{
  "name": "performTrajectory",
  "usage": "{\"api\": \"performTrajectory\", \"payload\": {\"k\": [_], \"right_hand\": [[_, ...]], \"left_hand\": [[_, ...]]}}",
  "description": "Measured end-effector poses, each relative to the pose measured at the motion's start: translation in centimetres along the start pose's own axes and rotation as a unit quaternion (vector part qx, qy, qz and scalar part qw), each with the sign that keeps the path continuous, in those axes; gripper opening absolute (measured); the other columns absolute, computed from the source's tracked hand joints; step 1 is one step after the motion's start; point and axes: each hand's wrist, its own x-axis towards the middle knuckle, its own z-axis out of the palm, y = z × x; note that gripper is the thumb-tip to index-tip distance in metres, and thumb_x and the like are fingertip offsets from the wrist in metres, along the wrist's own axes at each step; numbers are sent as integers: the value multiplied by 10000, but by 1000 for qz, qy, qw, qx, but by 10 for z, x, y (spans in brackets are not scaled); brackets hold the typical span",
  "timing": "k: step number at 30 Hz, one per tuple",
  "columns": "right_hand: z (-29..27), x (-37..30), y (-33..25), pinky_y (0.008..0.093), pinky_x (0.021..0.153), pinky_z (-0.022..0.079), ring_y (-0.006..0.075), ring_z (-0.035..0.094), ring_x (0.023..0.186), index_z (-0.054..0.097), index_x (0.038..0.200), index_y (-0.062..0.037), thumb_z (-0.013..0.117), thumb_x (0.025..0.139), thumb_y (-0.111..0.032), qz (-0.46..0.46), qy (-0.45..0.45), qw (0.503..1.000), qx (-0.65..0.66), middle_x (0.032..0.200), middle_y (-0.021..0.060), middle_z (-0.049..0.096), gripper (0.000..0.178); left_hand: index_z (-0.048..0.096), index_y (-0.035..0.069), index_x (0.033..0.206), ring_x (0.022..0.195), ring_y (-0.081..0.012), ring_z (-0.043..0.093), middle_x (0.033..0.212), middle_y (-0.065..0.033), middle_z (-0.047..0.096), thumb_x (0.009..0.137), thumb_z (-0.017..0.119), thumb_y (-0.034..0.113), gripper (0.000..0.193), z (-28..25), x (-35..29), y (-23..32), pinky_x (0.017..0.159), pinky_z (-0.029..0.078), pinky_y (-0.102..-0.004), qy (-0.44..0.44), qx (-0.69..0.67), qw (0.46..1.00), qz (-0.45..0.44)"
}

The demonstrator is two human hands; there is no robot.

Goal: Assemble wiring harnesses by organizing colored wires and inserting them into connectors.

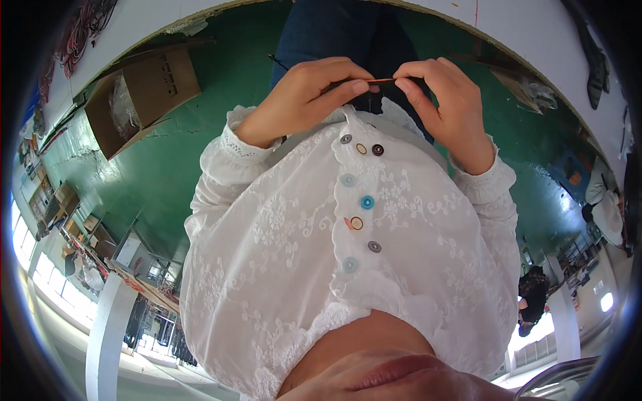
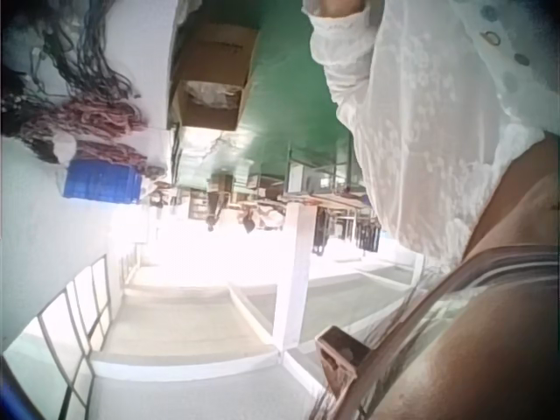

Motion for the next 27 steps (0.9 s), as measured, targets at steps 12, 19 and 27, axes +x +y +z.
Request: {"api": "performTrajectory", "payload": {"k": [12,19,27], "right_hand": [[-18,-3,0,277,674,522,199,627,768,705,1096,-8,689,939,-25,53,-112,991,58,968,81,733,159],[-11,4,-1,284,663,513,203,610,785,711,1106,-16,714,916,-16,-20,-100,991,92,942,75,735,190],[0,5,-5,282,664,526,198,625,767,711,1105,-25,711,930,-27,-7,-55,994,91,915,68,729,175]], "left_hand": [[725,-18,1011,743,-262,659,854,-109,690,972,665,49,98,-1,-5,12,657,514,-332,55,92,992,63],[721,-19,1008,778,-268,671,872,-112,700,987,652,65,111,3,-2,12,695,533,-335,42,35,996,65],[720,-25,1019,781,-255,692,855,-118,708,993,657,81,126,17,4,9,690,541,-330,88,20,995,46]]}}
